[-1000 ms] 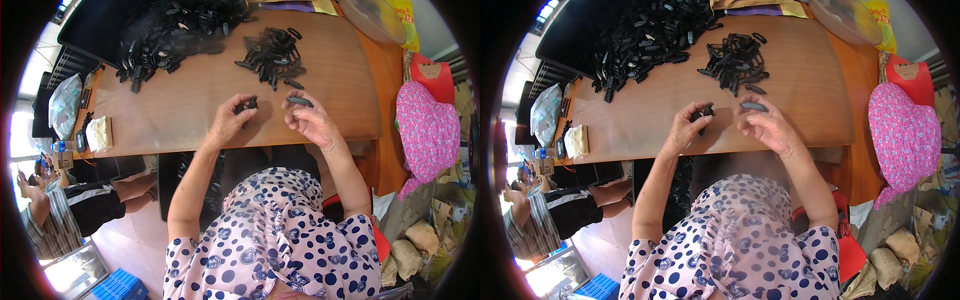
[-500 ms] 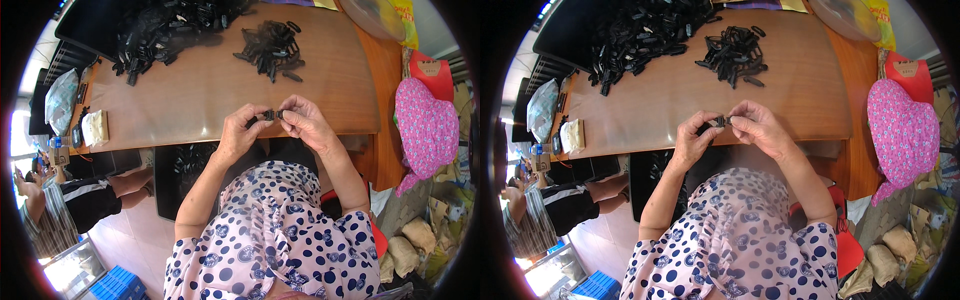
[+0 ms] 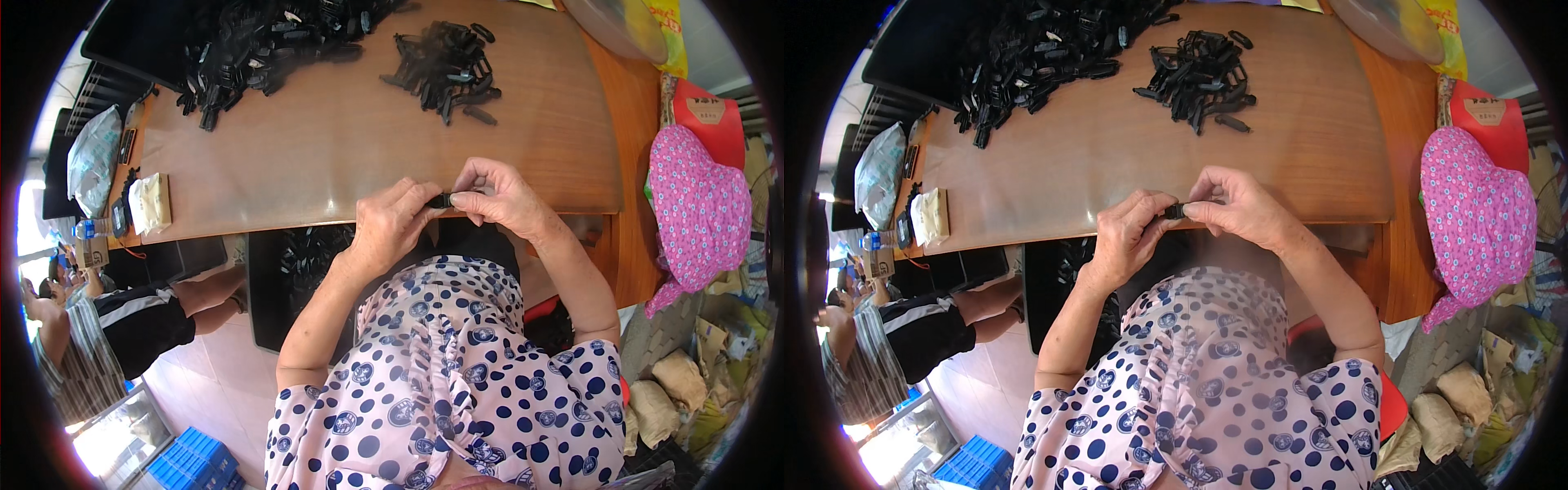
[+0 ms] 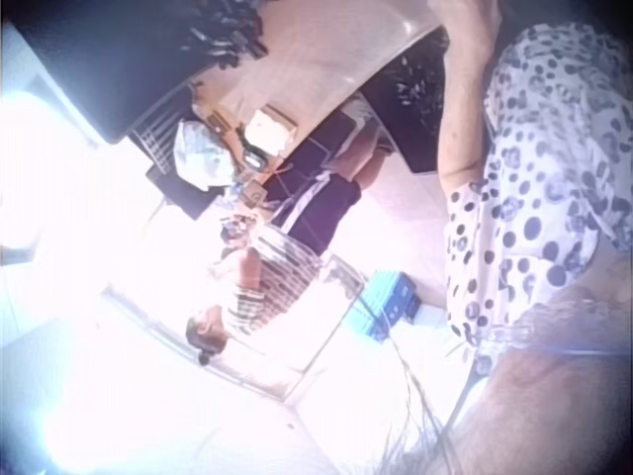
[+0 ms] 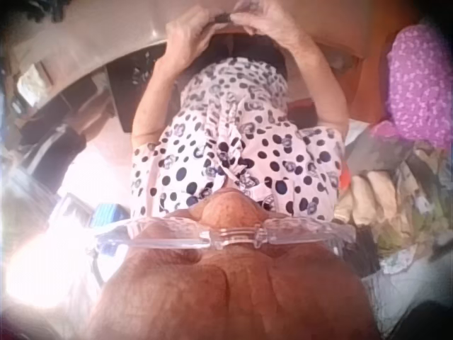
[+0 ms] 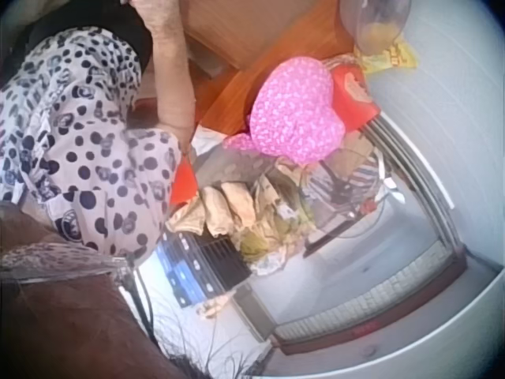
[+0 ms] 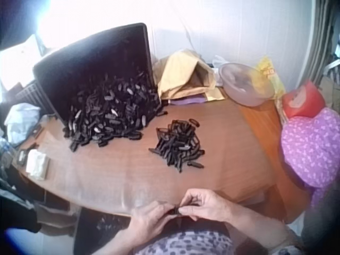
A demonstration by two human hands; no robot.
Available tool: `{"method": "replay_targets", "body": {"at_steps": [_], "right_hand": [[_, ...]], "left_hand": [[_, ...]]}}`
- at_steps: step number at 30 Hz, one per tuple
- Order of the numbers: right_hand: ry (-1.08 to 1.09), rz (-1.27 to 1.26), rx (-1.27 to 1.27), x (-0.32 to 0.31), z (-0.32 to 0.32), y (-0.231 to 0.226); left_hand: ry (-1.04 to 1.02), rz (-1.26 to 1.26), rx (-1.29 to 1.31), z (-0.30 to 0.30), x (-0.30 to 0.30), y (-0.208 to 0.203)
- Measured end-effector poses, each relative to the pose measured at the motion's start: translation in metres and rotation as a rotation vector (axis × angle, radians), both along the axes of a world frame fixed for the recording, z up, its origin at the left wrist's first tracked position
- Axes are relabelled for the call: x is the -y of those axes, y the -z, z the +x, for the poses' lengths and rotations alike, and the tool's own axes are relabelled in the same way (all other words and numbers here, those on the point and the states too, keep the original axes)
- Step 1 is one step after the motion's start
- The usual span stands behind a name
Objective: The person picks up plastic buckle components from the table, snaps them together by hand, and places the assembled buckles into a bin below.
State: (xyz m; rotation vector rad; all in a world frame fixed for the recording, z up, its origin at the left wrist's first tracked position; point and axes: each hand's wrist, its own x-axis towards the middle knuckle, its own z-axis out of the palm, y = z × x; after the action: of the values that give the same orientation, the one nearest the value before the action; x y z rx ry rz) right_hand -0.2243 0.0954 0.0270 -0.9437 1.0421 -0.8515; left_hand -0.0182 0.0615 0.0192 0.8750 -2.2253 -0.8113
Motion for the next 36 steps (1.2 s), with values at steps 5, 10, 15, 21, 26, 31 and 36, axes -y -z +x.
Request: {"method": "replay_targets", "body": {"at_steps": [5,10,15,21,26,31,36], "right_hand": [[-0.150,0.159,0.093,0.009,-0.002,0.002],[-0.188,0.467,0.326,0.005,0.010,0.010],[-0.152,0.430,0.349,0.004,0.026,0.011],[-0.302,0.354,0.093,0.012,0.027,0.011],[-0.357,0.187,0.253,0.006,0.046,0.006],[-0.644,0.041,0.267,0.012,0.052,0.012],[-0.542,0.073,0.133,0.005,0.075,0.009]], "left_hand": [[0.061,-0.116,-0.033,0.008,-0.002,-0.003],[-0.040,0.235,-0.122,0.015,-0.016,-0.008],[-0.132,0.372,-0.208,0.025,-0.021,0.002],[-0.065,0.182,-0.111,0.038,-0.022,-0.002],[-0.067,0.655,-0.457,0.045,-0.027,0.017],[0.002,0.975,-0.733,0.051,-0.028,0.022],[-0.013,1.164,-0.874,0.068,-0.035,0.026]]}}
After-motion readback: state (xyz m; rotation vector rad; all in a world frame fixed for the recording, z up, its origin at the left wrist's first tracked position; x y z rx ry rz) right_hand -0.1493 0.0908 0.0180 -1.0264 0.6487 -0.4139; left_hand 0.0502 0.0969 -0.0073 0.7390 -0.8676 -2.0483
